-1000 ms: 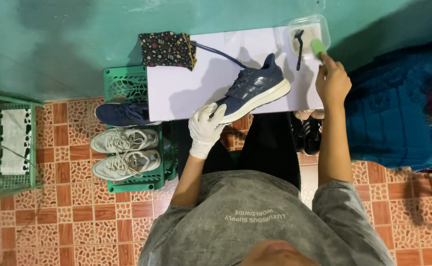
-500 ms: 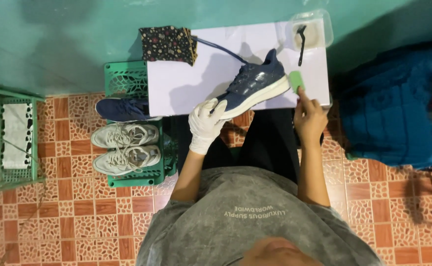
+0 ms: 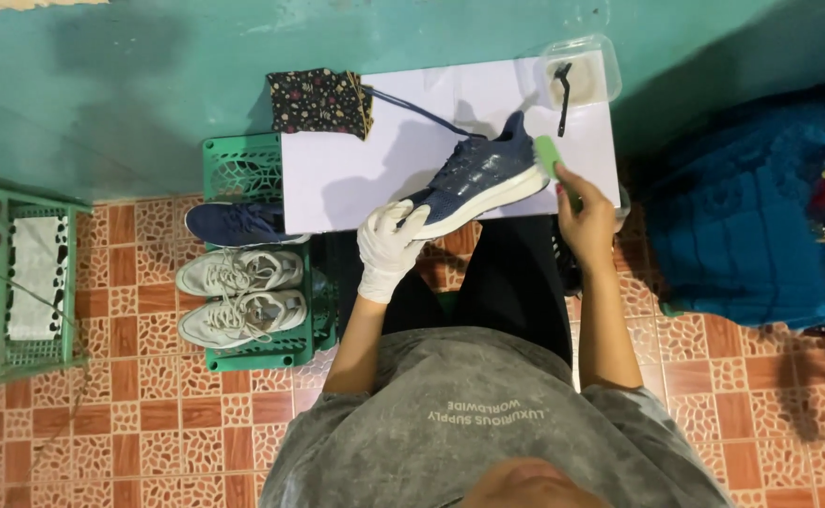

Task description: Brushing the midsole of a sneaker to clean it using a small brush and cleaning solution.

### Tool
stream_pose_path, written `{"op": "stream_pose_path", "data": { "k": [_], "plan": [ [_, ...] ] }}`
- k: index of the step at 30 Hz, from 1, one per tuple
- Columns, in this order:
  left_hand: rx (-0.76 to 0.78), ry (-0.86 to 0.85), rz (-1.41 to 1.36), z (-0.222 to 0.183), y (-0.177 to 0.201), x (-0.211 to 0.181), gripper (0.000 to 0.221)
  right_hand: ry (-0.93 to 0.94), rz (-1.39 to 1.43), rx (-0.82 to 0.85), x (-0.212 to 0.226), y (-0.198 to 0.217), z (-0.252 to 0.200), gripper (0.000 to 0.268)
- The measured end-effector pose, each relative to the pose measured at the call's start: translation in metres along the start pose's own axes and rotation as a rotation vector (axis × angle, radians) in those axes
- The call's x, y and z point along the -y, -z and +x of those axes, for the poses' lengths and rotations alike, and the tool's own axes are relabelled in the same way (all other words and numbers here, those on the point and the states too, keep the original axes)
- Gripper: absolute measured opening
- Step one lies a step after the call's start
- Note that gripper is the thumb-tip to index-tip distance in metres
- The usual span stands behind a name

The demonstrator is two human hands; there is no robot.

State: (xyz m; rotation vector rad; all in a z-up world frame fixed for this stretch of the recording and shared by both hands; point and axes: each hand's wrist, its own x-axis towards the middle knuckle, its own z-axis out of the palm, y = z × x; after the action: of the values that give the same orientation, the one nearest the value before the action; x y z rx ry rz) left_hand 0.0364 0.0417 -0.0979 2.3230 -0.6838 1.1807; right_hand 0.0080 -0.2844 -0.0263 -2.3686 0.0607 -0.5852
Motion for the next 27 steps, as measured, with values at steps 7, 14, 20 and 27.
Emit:
{"op": "stream_pose_path", "data": {
  "k": [7,14,20,27],
  "plan": [
    [0.009,0.009,-0.015,-0.005,-0.003,0.002,0.028,-0.065,0.267,0.057,-0.01,-0.004,0.003,0.033],
    [-0.023,-0.027,-0.037,0.002,-0.003,0.0,0.023,-0.007,0.124,0.003,-0.004,-0.001,0.009,0.032],
    [-0.035,-0.01,-0.008,-0.007,0.001,0.004,0.022,-0.025,0.287,0.027,0.0,0.004,0.007,0.04],
    [-0.02,-0.063,0.01,-0.001,0.004,-0.005,0.019,0.042,0.269,0.042,0.011,0.004,-0.004,0.034]
  ]
}}
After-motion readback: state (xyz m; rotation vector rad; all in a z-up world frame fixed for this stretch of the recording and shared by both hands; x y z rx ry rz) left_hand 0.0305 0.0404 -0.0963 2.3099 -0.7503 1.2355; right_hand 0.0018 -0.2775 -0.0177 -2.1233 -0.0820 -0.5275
